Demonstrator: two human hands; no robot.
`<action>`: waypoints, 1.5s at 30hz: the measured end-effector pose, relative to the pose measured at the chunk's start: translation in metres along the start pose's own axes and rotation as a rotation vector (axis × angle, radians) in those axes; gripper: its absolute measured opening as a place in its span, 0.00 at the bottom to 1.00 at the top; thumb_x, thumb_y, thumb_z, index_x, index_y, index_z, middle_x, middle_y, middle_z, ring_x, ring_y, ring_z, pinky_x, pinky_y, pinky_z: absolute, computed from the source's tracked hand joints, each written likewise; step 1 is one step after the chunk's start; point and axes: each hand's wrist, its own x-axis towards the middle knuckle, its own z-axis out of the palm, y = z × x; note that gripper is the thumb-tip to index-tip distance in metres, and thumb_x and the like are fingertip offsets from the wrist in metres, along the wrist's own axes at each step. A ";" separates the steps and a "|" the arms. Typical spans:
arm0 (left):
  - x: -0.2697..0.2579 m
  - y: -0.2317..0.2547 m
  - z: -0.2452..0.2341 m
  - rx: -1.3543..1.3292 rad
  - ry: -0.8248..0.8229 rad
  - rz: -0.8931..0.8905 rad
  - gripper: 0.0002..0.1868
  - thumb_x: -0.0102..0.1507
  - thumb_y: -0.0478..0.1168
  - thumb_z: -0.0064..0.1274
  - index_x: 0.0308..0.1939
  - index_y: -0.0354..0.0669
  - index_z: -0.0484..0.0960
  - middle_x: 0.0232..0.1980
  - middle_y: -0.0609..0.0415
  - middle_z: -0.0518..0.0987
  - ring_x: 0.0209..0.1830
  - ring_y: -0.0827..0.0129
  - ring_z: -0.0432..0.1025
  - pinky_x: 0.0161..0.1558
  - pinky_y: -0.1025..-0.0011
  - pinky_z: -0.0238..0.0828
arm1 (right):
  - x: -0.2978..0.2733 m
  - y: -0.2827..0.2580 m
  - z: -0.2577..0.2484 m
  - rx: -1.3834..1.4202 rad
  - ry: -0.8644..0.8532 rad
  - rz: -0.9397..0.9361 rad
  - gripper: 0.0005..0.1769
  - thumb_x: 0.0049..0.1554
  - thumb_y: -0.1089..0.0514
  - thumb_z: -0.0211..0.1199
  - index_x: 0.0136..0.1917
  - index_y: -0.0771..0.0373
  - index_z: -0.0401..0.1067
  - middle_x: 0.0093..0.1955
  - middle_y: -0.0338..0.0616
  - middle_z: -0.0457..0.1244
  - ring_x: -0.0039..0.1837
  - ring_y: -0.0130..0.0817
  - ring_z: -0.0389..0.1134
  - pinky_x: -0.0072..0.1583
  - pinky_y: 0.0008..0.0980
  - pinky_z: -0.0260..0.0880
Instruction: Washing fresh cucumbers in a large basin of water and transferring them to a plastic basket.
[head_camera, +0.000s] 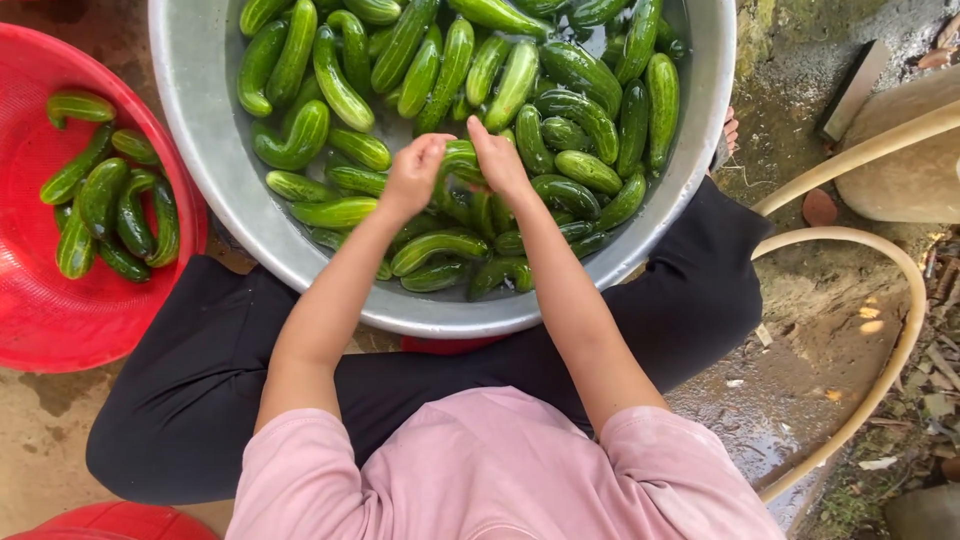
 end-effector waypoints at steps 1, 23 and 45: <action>0.003 0.009 -0.007 -0.095 -0.055 0.012 0.18 0.75 0.46 0.40 0.55 0.45 0.85 0.46 0.46 0.85 0.49 0.63 0.78 0.57 0.60 0.72 | 0.010 0.011 0.001 0.207 -0.093 0.180 0.45 0.59 0.19 0.48 0.60 0.62 0.74 0.49 0.61 0.68 0.49 0.51 0.66 0.49 0.42 0.65; 0.034 -0.063 -0.003 0.481 -0.301 -0.513 0.31 0.76 0.56 0.30 0.63 0.33 0.76 0.63 0.28 0.74 0.65 0.43 0.71 0.69 0.43 0.63 | 0.049 0.144 0.084 0.905 -0.165 0.520 0.36 0.67 0.39 0.57 0.72 0.71 0.59 0.68 0.69 0.59 0.66 0.60 0.68 0.64 0.55 0.79; 0.021 0.043 -0.010 -0.626 0.315 -0.710 0.47 0.64 0.74 0.40 0.67 0.36 0.76 0.73 0.37 0.69 0.74 0.50 0.64 0.73 0.59 0.64 | -0.017 -0.007 0.071 -0.799 0.289 -0.766 0.31 0.73 0.37 0.33 0.85 0.39 0.48 0.88 0.23 0.39 0.88 0.41 0.23 0.79 0.67 0.13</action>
